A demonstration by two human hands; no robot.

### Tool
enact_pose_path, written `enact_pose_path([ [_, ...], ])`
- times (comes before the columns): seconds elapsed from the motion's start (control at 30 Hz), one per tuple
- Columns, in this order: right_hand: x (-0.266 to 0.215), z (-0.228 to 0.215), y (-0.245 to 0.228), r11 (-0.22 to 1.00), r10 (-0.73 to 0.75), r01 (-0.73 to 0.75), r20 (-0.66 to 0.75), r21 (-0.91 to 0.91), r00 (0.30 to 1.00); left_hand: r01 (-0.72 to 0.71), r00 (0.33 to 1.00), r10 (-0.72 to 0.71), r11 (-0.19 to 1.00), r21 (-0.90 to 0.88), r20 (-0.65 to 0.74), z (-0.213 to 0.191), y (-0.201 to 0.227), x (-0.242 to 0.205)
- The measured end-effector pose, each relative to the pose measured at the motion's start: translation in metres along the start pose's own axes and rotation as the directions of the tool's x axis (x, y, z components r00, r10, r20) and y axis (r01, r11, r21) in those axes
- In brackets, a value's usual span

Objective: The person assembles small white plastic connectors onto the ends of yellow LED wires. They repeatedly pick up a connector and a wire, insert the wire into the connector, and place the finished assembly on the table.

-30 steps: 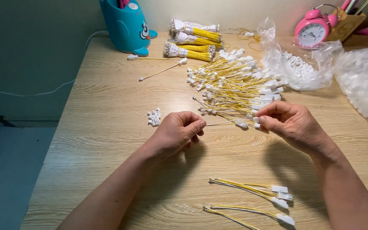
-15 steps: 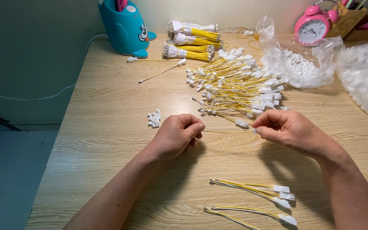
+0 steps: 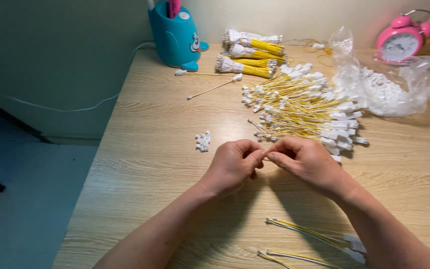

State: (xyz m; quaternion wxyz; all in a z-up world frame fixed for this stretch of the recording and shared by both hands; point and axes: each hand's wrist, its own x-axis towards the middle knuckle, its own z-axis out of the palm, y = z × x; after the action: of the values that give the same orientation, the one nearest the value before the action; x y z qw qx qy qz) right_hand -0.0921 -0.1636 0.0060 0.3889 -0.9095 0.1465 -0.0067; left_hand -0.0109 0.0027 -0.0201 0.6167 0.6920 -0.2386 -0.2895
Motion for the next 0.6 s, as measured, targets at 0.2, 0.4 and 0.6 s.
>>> enact_pose_path([
  [0.2,-0.004,0.003,0.018,0.991,0.087,-0.079,-0.08,0.105,0.993,-0.098,0.989,0.141,0.87,0.484,-0.052,-0.042,0.026,0.011],
  [0.4,-0.001,0.006,0.019,0.991,0.072,-0.061,-0.092,0.121,0.993,0.097,0.972,0.105,0.634,0.767,-0.21,-0.108,0.025,0.019],
  [0.6,-0.002,0.007,0.02,0.992,0.084,-0.075,-0.095,0.098,0.992,0.131,0.977,0.06,0.587,0.799,-0.204,-0.101,0.021,0.019],
])
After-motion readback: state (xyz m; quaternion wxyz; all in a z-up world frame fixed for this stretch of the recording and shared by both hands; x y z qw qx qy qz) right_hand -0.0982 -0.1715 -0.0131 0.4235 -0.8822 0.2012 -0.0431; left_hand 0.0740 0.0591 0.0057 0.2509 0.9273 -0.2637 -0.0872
